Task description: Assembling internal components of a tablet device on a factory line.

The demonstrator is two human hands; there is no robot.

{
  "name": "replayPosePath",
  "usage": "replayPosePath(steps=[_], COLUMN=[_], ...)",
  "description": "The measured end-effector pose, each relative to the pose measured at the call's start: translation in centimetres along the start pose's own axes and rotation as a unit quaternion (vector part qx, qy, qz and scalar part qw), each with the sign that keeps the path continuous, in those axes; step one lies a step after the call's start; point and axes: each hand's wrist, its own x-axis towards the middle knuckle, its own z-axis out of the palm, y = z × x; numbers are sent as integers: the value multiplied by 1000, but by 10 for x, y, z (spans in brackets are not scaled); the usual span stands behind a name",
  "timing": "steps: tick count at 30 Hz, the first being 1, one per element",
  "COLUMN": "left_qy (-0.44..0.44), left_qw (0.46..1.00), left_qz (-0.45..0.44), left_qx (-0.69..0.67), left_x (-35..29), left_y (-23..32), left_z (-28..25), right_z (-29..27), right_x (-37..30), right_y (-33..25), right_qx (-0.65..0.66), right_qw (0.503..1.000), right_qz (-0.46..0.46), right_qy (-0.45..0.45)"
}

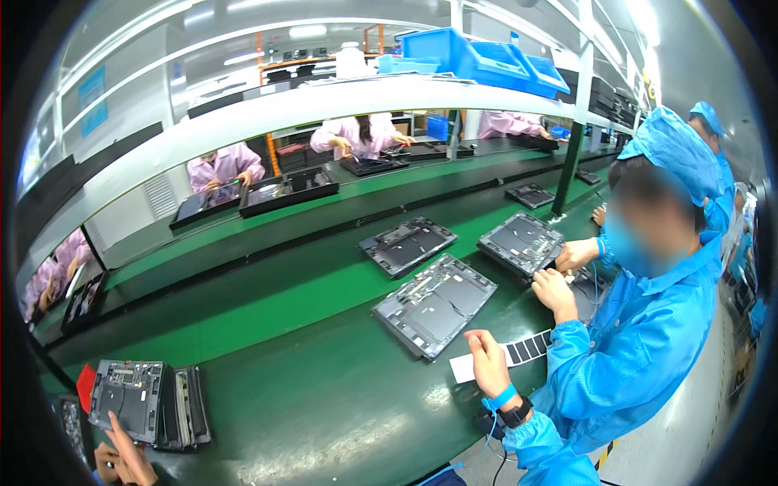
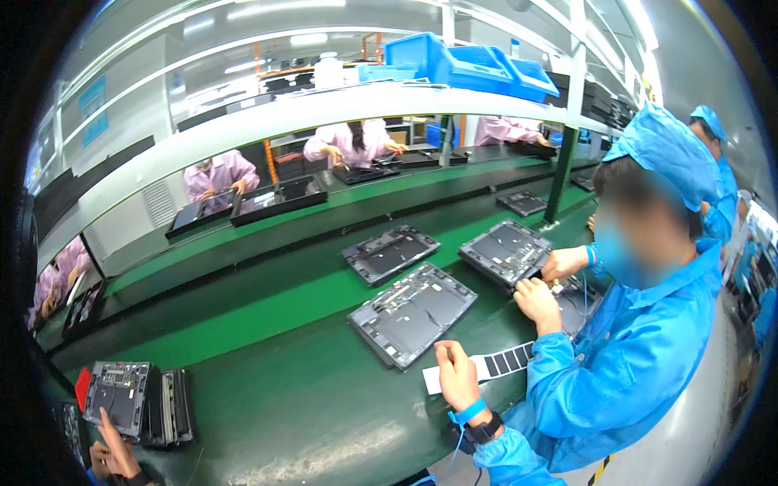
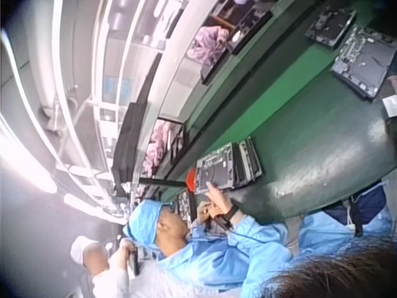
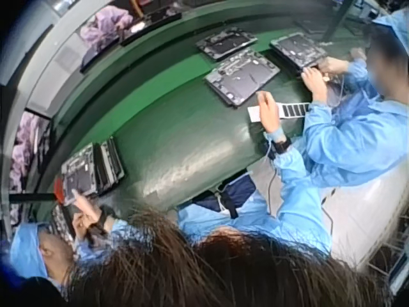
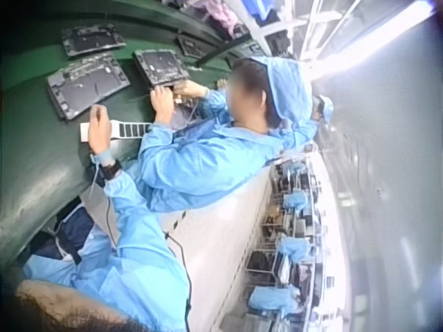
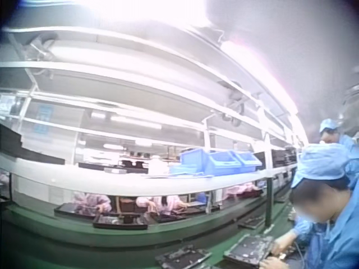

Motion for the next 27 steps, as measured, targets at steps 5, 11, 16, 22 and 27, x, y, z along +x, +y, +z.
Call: replayPosePath(steps=[5,11,16,22,27], left_qy=[237,-324,-547,-588,-664], left_qw=[740,810,769,789,733], left_qz=[398,483,299,125,-107], left_qx=[487,77,138,124,99], left_x=[-75,-312,-397,-438,-404], left_y=[30,60,-1,35,3], left_z=[38,215,357,383,362], right_z=[-22,0,11,7,19], right_x=[36,84,87,81,70], right_y=[-10,6,40,54,47], right_qx=[-276,-359,-282,-226,8], right_qw=[957,913,949,966,983], right_qz=[90,186,139,113,181], right_qy=[27,-48,-17,56,-38])
